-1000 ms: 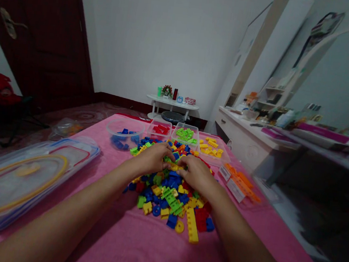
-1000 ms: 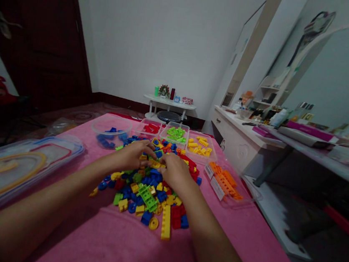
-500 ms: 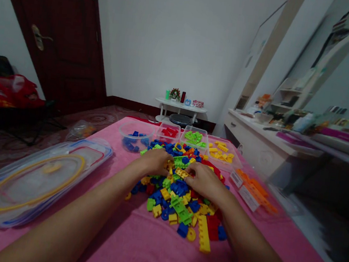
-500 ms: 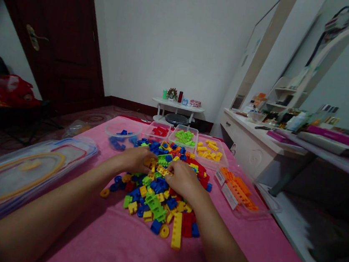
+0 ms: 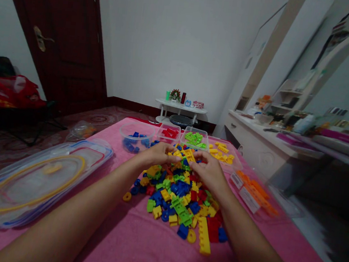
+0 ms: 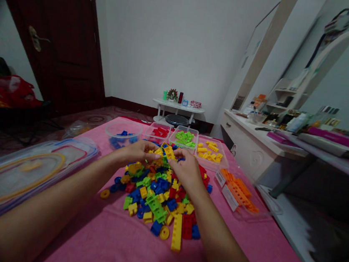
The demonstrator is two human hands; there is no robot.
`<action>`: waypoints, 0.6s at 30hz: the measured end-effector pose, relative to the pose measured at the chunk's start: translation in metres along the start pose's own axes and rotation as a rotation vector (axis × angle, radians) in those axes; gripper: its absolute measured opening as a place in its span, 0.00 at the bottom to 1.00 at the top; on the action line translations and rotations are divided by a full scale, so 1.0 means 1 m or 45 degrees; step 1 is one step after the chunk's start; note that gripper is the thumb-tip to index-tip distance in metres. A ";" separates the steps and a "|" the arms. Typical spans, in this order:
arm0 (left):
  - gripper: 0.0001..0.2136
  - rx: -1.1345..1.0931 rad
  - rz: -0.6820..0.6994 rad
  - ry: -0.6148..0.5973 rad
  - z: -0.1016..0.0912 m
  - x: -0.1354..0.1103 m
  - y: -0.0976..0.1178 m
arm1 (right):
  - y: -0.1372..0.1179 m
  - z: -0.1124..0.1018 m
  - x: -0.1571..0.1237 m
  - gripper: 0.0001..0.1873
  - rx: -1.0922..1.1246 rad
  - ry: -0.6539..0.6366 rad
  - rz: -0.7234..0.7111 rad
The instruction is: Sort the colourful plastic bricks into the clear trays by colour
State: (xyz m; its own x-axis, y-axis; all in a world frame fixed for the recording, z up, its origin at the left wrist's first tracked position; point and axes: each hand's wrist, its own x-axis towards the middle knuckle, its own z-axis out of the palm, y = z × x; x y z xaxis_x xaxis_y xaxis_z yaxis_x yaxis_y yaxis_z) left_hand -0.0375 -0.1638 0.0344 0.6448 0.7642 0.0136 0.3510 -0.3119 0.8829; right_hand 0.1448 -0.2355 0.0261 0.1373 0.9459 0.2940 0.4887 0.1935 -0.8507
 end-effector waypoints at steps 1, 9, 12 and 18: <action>0.21 -0.141 -0.021 -0.056 0.001 -0.002 0.004 | -0.003 0.000 -0.001 0.14 0.162 -0.028 0.054; 0.25 -0.372 -0.061 -0.170 0.011 -0.006 0.010 | -0.011 0.005 -0.007 0.18 0.377 -0.177 0.045; 0.26 -0.332 -0.058 -0.182 0.014 -0.006 0.010 | -0.005 0.008 -0.006 0.17 0.251 -0.209 0.005; 0.25 -0.376 -0.051 -0.221 0.014 -0.005 0.009 | -0.001 0.006 -0.005 0.12 0.099 -0.178 -0.008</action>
State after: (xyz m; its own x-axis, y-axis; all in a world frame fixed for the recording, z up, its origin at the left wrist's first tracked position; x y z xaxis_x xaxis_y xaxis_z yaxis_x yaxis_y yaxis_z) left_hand -0.0282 -0.1789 0.0352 0.7490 0.6575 -0.0816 0.1834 -0.0873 0.9792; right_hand 0.1380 -0.2388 0.0230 0.0104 0.9706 0.2405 0.4204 0.2140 -0.8818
